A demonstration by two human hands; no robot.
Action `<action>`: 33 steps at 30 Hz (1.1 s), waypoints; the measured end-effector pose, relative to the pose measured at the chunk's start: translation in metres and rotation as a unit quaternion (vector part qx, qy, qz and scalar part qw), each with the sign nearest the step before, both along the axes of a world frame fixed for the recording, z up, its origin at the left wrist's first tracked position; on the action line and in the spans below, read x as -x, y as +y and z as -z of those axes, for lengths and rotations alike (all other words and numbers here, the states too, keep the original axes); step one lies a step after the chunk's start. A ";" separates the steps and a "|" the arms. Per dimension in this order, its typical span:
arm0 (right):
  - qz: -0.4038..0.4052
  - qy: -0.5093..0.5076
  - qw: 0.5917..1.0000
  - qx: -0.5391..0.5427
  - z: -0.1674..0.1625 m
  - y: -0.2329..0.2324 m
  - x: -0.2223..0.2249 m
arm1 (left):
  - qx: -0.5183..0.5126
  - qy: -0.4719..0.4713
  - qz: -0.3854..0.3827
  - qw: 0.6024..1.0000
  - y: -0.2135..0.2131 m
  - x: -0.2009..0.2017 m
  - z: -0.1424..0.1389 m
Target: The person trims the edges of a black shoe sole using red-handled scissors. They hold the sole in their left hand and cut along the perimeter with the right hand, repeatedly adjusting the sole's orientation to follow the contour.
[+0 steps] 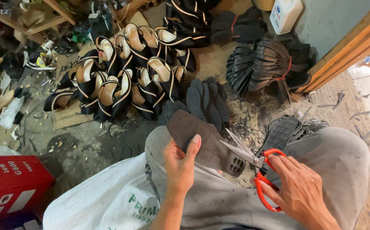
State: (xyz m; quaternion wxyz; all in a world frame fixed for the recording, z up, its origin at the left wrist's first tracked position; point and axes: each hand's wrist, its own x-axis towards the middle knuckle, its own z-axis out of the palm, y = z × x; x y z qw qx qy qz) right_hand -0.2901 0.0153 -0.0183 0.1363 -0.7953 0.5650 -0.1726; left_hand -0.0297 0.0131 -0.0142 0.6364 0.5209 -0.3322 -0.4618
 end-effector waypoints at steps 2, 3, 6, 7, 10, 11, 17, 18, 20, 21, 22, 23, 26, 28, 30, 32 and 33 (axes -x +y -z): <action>-0.012 -0.002 1.000 0.024 -0.009 -0.003 -0.005 | 0.023 0.020 0.023 0.999 0.006 0.000 -0.006; -0.021 -0.009 0.999 0.037 -0.013 -0.006 -0.007 | 0.023 0.021 0.032 0.999 0.008 0.002 -0.008; -0.033 -0.012 0.997 0.064 -0.024 -0.007 -0.012 | 0.014 0.015 0.053 0.998 0.015 0.010 -0.013; -0.026 -0.006 0.997 0.068 -0.026 -0.007 -0.014 | 0.011 0.004 0.057 0.998 0.016 0.014 -0.013; -0.013 0.013 0.997 0.073 -0.032 -0.010 -0.014 | 0.004 -0.015 0.064 0.998 0.017 0.023 -0.015; -0.010 0.019 0.997 0.074 -0.033 -0.010 -0.014 | 0.003 -0.019 0.065 0.998 0.017 0.025 -0.016; -0.004 0.003 0.997 0.082 -0.030 -0.009 -0.005 | 0.011 0.000 0.068 0.998 0.015 0.029 -0.021; -0.008 0.001 0.997 0.079 -0.029 -0.009 -0.003 | 0.010 -0.002 0.071 0.997 0.014 0.028 -0.022; -0.017 -0.003 0.997 0.074 -0.028 -0.008 0.000 | 0.007 -0.006 0.077 0.997 0.014 0.025 -0.024; -0.017 -0.002 0.998 0.059 -0.027 -0.008 0.002 | 0.005 -0.004 0.080 0.997 0.013 0.024 -0.025; -0.017 -0.002 0.999 0.044 -0.027 -0.008 0.003 | 0.004 -0.001 0.083 0.997 0.013 0.023 -0.026; -0.017 -0.001 0.999 0.030 -0.027 -0.009 0.004 | 0.003 0.001 0.086 0.996 0.013 0.022 -0.026; -0.029 -0.026 0.997 0.065 -0.025 -0.008 0.001 | 0.007 0.001 0.087 0.996 0.014 0.022 -0.027; -0.040 -0.036 0.995 0.081 -0.024 -0.009 0.000 | 0.004 0.007 0.078 0.997 0.015 0.023 -0.026; -0.048 -0.036 0.996 0.064 -0.023 -0.009 0.002 | 0.004 0.012 0.074 0.997 0.015 0.022 -0.025; -0.047 -0.024 0.998 0.016 -0.021 -0.008 0.004 | 0.009 0.016 0.080 0.997 0.015 0.019 -0.023; -0.052 -0.030 0.998 0.007 -0.020 -0.008 0.006 | 0.001 0.004 0.080 0.997 0.015 0.017 -0.023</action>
